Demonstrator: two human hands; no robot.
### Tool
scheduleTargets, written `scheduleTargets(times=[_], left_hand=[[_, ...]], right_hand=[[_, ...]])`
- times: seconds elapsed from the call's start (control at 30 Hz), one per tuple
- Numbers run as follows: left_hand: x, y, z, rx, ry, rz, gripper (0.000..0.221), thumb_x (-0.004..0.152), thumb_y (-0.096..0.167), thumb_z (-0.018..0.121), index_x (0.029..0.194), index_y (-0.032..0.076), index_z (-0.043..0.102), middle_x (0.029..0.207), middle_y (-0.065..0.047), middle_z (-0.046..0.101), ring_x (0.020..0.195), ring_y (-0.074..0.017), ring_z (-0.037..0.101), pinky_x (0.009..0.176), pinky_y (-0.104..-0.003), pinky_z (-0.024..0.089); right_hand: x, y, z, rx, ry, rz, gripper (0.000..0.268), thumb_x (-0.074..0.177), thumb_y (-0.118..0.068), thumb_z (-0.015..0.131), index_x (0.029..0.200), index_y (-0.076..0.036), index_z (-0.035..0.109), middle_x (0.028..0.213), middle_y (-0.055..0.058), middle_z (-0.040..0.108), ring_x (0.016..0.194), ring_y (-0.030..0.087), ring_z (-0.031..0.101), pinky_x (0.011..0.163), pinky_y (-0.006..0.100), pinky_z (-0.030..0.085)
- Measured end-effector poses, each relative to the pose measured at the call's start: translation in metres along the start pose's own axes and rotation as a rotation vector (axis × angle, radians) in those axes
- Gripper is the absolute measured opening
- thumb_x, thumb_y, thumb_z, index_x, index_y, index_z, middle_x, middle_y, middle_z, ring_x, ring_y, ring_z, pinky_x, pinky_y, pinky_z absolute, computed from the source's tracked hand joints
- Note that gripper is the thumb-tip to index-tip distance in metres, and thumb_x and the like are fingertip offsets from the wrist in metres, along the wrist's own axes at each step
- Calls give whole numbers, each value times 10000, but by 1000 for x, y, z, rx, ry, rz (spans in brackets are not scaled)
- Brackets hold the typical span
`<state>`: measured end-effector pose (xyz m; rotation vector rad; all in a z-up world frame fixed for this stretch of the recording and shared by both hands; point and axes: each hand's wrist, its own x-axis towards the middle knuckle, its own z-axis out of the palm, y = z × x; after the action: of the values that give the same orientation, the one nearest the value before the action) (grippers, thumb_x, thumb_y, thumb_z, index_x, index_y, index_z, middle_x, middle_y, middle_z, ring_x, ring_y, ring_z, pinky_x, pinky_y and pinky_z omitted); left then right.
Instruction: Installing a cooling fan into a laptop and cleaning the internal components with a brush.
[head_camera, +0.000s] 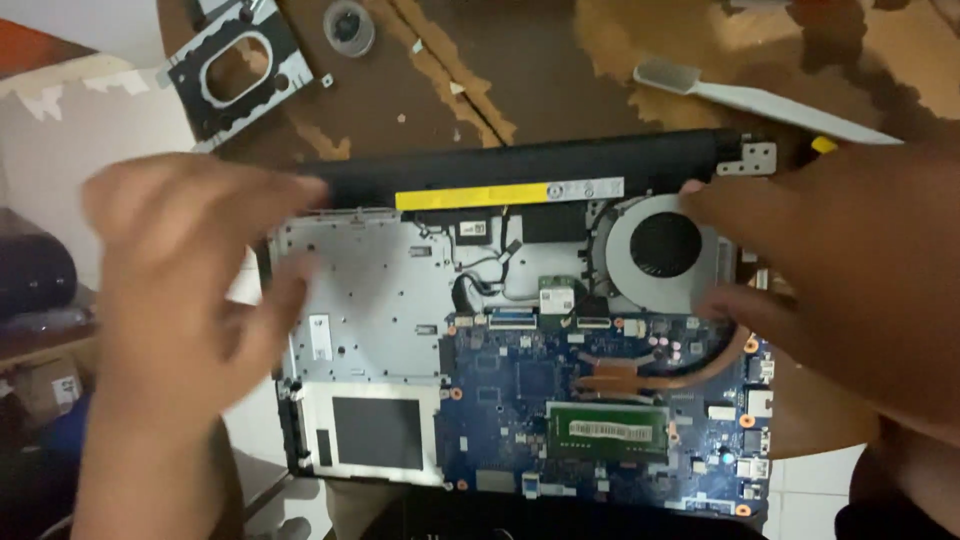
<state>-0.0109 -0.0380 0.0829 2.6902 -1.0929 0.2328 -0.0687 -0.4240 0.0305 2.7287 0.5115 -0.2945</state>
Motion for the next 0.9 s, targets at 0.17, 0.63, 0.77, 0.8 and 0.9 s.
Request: scheduleTargets(times=[0.17, 0.63, 0.77, 0.8, 0.9], left_hand=[[17, 55, 20, -144, 82, 300, 277, 971, -32, 537, 1059, 142, 734, 1000, -15, 768, 961, -249, 653, 895, -409, 365], [81, 73, 33, -17, -87, 716, 247, 967, -18, 812, 1066, 154, 665, 1128, -57, 588, 1054, -242, 570, 981, -380, 477], [87, 75, 35, -129, -135, 733, 211, 944, -33, 813, 1040, 122, 707, 1125, -83, 582, 1069, -280, 553, 986, -421, 501], [87, 76, 39, -132, -138, 735, 211, 944, -33, 813, 1040, 122, 707, 1125, -83, 582, 1069, -280, 553, 986, -421, 501], [84, 79, 47, -219, -146, 737, 182, 927, -38, 814, 1009, 79, 702, 1114, -90, 576, 1063, -290, 544, 963, -436, 519]], right_hand=[[-1, 2, 11, 27, 55, -30, 903, 594, -846, 672, 1392, -431, 589, 917, -125, 776, 880, 160, 804, 750, 310, 595], [8, 2, 4, 25, 47, -62, 842, 631, -840, 633, 1368, -437, 576, 1029, -127, 782, 884, 145, 815, 708, 311, 597], [10, 2, 6, 92, 42, -97, 872, 633, -766, 675, 1405, -375, 568, 1014, -102, 777, 929, 173, 804, 742, 332, 608], [10, 1, 5, 96, 40, -95, 872, 633, -766, 675, 1405, -375, 568, 1014, -102, 777, 929, 173, 804, 742, 332, 608], [8, 0, 3, 72, 45, -78, 848, 617, -758, 661, 1381, -400, 572, 1100, -93, 775, 970, 171, 804, 800, 340, 609]])
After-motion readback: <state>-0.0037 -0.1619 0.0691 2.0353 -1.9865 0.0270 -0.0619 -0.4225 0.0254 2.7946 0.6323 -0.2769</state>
